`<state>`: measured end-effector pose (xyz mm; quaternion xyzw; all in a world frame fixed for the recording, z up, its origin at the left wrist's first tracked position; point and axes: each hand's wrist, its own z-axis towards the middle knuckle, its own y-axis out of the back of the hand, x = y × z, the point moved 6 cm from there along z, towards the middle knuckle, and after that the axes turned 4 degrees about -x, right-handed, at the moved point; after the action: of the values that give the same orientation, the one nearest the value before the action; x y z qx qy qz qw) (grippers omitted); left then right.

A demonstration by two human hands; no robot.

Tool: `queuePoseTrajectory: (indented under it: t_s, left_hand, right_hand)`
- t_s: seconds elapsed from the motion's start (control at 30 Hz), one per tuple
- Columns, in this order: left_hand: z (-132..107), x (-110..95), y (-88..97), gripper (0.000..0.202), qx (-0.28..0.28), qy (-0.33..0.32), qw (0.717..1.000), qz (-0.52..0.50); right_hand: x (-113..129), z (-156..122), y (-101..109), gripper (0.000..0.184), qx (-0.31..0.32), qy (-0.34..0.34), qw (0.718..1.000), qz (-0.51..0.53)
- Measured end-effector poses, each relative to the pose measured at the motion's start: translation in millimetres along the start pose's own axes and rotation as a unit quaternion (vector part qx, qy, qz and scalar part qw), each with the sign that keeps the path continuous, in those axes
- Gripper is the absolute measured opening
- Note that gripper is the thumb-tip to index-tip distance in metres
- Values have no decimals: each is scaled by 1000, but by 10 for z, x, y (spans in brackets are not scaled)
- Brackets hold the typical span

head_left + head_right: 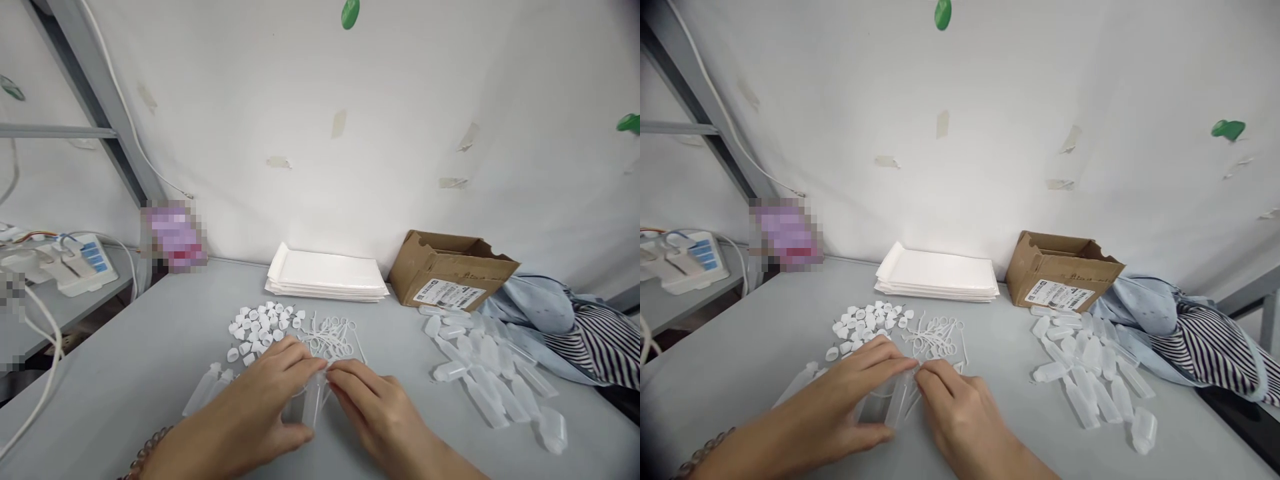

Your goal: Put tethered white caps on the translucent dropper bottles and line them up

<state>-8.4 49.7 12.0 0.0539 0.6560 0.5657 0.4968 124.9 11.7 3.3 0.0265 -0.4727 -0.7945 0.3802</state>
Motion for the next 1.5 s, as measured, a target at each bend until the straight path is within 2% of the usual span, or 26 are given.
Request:
queuePoseTrajectory:
  t_s: [0.13, 0.3, 0.4, 0.67, 0.83, 1.0, 1.17, 1.5]
  left_hand:
    - [-31, 42, 36, 35, -13, 5, 1000, 11]
    - [-96, 80, 70, 35, -39, -1, 996, 74]
    - [-131, 114, 64, 27, -31, -5, 995, 98]
    - [-157, 183, 50, 23, 1, 20, 991, 132]
    - [-156, 189, 32, 23, 16, 26, 989, 144]
    - [-167, 167, 37, 23, 0, 8, 988, 156]
    - [-181, 171, 38, 20, -13, 5, 988, 154]
    - [-217, 228, -7, 30, 20, 10, 984, 176]
  right_hand:
    - [12, 137, -84, 27, 1, -11, 1000, -3]
    - [3, 206, -223, 23, 40, -31, 998, 21]
    - [23, 208, -319, 22, 70, -15, 997, 9]
    - [56, 263, -526, 21, 126, 21, 991, -47]
    - [65, 229, -571, 21, 125, 16, 991, -41]
    - [79, 215, -582, 19, 107, 21, 993, -45]
    - [64, 207, -612, 17, 118, 21, 992, -36]
    - [81, 169, -623, 17, 136, 15, 990, -38]
